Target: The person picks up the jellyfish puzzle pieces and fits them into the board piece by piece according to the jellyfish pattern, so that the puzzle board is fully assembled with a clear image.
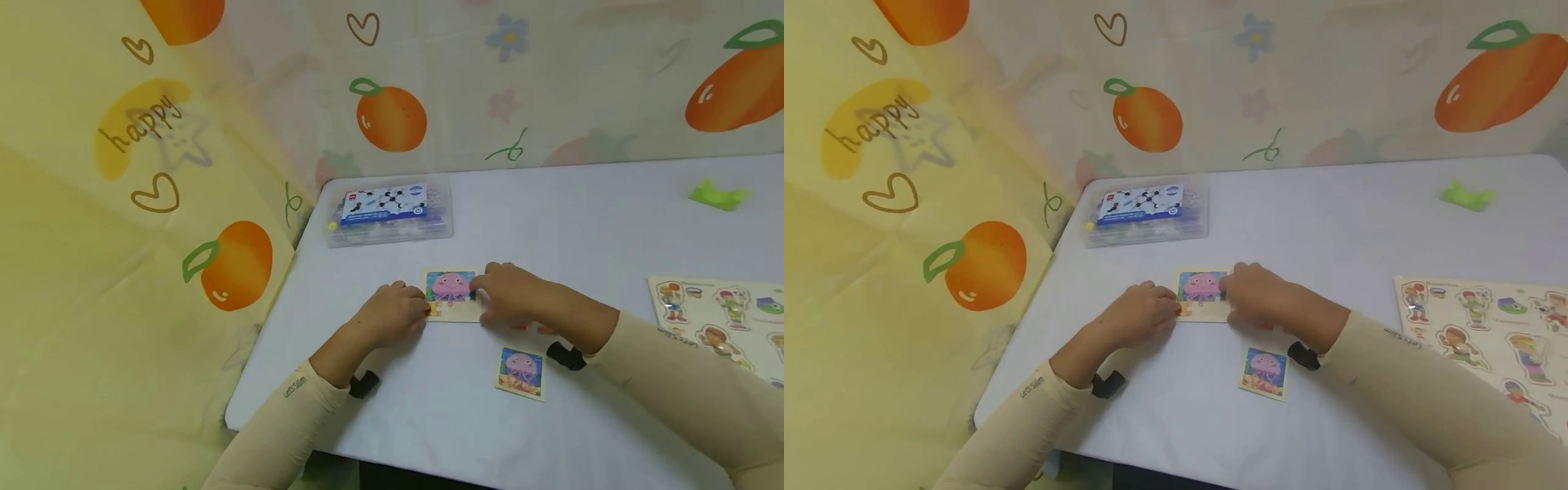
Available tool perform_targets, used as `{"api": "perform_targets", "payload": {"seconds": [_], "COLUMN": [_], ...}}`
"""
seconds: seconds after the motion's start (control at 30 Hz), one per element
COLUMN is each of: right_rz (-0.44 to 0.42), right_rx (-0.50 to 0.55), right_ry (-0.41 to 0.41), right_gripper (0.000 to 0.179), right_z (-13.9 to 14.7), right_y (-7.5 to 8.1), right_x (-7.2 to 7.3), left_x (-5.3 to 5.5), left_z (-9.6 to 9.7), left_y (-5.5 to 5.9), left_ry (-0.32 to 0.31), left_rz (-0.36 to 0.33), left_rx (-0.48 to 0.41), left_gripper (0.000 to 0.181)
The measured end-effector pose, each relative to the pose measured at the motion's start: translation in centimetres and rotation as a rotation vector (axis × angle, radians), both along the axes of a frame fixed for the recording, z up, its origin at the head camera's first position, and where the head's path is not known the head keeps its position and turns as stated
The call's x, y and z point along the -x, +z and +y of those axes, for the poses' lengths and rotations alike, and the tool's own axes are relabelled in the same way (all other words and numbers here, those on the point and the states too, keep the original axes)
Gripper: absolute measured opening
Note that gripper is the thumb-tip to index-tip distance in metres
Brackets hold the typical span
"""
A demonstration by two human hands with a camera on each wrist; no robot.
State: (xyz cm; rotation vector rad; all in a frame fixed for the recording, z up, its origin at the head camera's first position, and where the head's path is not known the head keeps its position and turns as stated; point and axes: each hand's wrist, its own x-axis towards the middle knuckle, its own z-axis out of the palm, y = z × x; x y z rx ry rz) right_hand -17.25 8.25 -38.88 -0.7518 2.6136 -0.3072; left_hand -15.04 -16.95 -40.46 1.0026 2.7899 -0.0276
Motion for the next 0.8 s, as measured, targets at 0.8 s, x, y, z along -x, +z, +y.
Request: {"api": "perform_targets", "payload": {"seconds": [0.8], "right_rz": [0.008], "right_rx": [0.168], "right_ry": [-0.070], "right_gripper": [0.017], "right_z": [4.6], "right_y": [-1.8], "right_x": [-1.8], "left_x": [0.0], "left_z": [0.4], "left_y": [-0.4], "left_ry": [0.054], "left_rz": [0.022], "left_rx": [0.004], "left_gripper": [0.027]}}
